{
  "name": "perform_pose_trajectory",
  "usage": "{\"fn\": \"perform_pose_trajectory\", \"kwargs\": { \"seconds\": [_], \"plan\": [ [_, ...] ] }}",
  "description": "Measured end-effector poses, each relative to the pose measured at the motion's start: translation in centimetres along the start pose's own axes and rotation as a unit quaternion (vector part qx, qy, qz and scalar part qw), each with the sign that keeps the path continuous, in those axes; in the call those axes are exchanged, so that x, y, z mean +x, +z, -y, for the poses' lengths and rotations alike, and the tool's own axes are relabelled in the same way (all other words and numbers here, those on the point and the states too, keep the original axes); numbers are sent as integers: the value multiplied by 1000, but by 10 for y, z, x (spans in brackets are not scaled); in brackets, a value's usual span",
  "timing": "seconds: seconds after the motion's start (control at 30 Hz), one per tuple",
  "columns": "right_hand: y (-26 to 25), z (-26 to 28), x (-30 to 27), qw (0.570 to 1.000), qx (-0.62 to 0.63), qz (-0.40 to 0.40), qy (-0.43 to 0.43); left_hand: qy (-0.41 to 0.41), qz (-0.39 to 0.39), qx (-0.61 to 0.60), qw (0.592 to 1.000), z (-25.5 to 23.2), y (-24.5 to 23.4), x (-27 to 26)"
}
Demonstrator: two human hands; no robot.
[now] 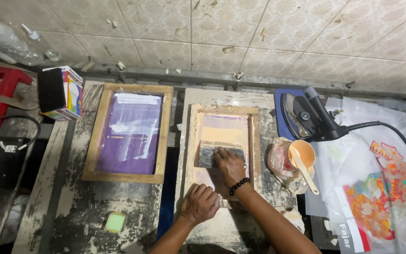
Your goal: The person uses a squeegee to spread orange ink across a screen-printing frame. They repeatedly pull the squeegee across the mesh, pause to scrape excess ink from the blade, and continue spreading the ink evenly over the frame.
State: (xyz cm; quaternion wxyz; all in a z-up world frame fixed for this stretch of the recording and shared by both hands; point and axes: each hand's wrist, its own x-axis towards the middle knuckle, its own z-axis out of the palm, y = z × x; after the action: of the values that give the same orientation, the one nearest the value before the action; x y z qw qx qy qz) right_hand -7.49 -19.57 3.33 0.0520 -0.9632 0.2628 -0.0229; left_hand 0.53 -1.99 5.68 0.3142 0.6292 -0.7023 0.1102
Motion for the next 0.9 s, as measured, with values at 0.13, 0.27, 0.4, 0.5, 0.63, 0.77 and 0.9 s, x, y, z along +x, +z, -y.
{"fn": "perform_pose_trajectory", "kwargs": {
  "seconds": [0.13, 0.27, 0.4, 0.5, 0.63, 0.77, 0.9],
  "plan": [
    [-74, 7, -6, 995, 75, -50, -52, 5, -2, -17, 1000, 3, 3, 0],
    [-102, -12, 3, 993, 95, 51, 45, -3, 0, -13, 1000, 2, 10, -11],
    [-111, -31, 48, 992, 89, -7, 90, 2, 4, -11, 1000, 0, 1, -3],
    [-89, -45, 90, 990, 21, 71, 118, 0, 6, -1, 1000, 1, 7, -7],
    [-38, -55, 124, 998, -10, 10, 59, -7, 24, 5, 1000, 2, 9, -9],
    [-30, -44, 112, 999, 3, 34, 20, -7, 3, 5, 1000, 3, 7, -6],
    [-41, -27, 66, 990, 32, 121, 64, -7, -4, -12, 1000, 3, 5, -5]
  ]
}}
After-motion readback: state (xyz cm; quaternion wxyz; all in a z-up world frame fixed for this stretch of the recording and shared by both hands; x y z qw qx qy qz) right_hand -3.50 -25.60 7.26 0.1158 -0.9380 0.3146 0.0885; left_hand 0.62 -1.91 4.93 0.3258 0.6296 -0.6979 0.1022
